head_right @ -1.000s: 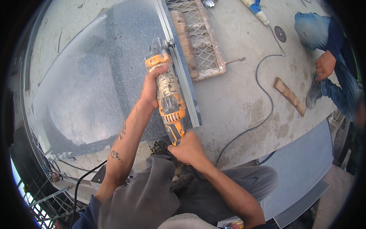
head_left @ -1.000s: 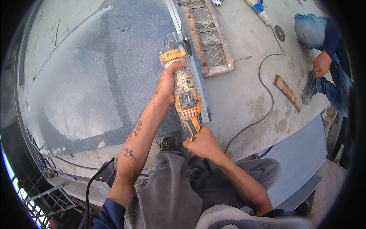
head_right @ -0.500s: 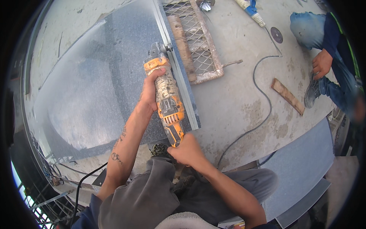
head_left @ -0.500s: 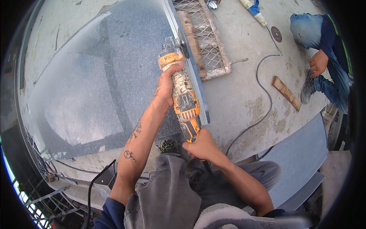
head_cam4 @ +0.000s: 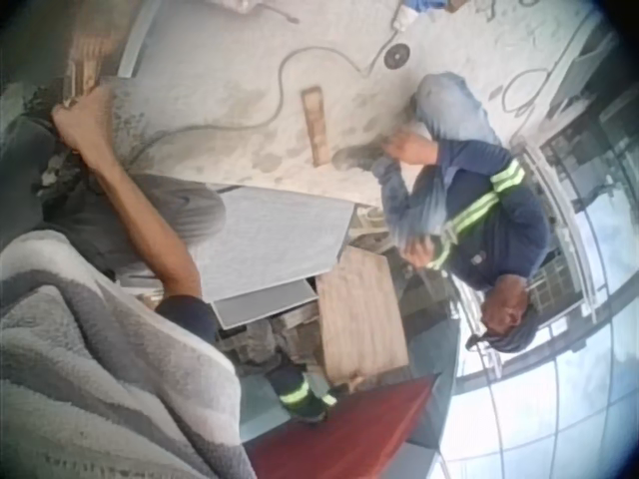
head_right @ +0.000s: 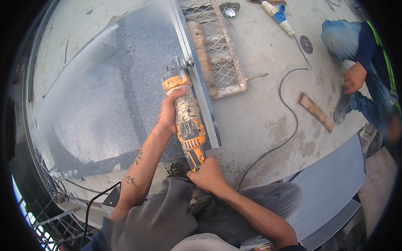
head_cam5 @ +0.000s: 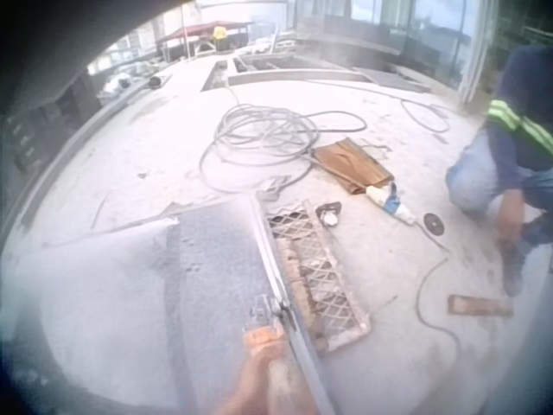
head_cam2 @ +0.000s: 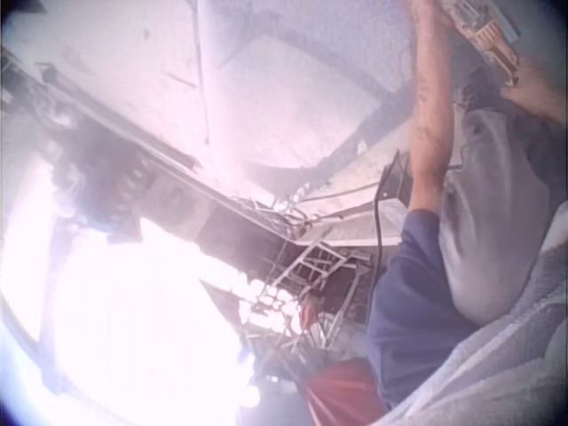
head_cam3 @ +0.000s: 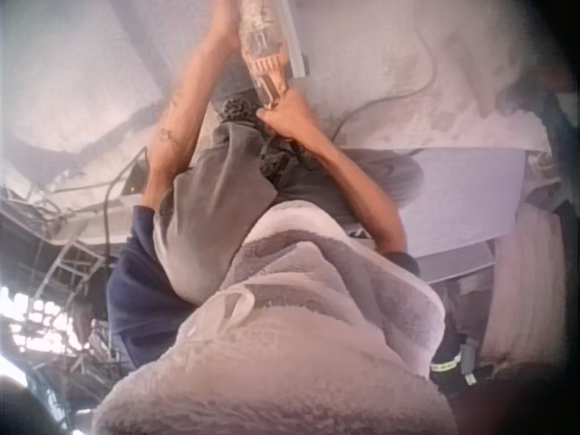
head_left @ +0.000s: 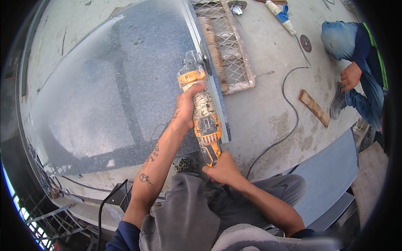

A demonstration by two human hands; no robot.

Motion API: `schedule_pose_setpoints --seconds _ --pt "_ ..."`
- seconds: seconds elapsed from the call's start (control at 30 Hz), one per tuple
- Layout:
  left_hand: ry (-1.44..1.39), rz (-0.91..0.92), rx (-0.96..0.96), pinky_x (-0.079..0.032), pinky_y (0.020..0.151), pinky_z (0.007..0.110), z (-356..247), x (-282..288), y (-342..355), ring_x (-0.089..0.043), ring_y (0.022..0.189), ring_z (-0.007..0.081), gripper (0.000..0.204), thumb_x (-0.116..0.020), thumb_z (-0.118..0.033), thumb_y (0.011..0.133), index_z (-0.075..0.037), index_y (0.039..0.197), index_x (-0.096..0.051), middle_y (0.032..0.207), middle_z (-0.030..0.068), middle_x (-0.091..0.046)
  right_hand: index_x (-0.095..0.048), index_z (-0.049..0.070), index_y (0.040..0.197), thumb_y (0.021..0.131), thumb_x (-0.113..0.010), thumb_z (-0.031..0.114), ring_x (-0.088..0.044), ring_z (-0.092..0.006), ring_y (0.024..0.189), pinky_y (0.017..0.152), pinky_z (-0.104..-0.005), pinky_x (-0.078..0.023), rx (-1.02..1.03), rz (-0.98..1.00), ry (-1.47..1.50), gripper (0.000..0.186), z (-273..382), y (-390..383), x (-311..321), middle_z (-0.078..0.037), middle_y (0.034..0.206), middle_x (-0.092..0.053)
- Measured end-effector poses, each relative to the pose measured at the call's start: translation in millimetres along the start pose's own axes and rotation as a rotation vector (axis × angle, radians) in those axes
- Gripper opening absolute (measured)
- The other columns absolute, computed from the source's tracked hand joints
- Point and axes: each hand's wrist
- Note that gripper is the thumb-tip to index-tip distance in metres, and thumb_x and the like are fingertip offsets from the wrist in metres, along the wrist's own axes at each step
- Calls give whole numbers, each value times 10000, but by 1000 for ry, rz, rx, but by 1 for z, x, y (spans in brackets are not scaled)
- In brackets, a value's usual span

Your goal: The person uses an angle grinder to cut a large metal sheet along a straight line. After completing the cut, the person sets the tool down and moves the cut piece aside.

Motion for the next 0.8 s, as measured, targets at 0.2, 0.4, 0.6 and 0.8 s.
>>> schedule_pose_setpoints --seconds 0.2,0.4,0.6,0.8 --pt "34 68 -57 -618 566 340 -39 -7 37 -692 659 193 435 -606 -321 882 16 1147 -531 836 128 -653 -600 -45 681 756 -684 116 -635 -190 486 444 -330 -492 34 14 57 197 37 32 14 -118 577 -631" --pt "2 47 -50 -619 558 345 -27 -5 24 -691 653 199 414 -639 -275 869 15 1140 -522 827 122 -649 -600 -52 675 758 -685 123 -634 -193 478 427 -327 -481 -7 12 -8 212 32 19 12 -117 576 -632" --pt "-2 43 -47 -612 558 350 -5 -1 8 -690 647 213 467 -629 -291 874 29 1193 -512 844 141 -654 -609 -30 664 748 -676 107 -598 -175 442 411 -331 -456 45 32 57 174 4 7 1 -103 546 -607" --pt "64 88 -93 -625 539 362 -43 -5 44 -688 621 214 451 -622 -330 873 36 1110 -506 817 146 -646 -606 -55 640 749 -679 117 -636 -200 471 465 -325 -504 56 16 53 216 39 38 14 -129 567 -636"
Point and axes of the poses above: each hand's wrist, its own y-axis towards the middle knuckle, its own x-axis out of the back of the hand, z = x × y
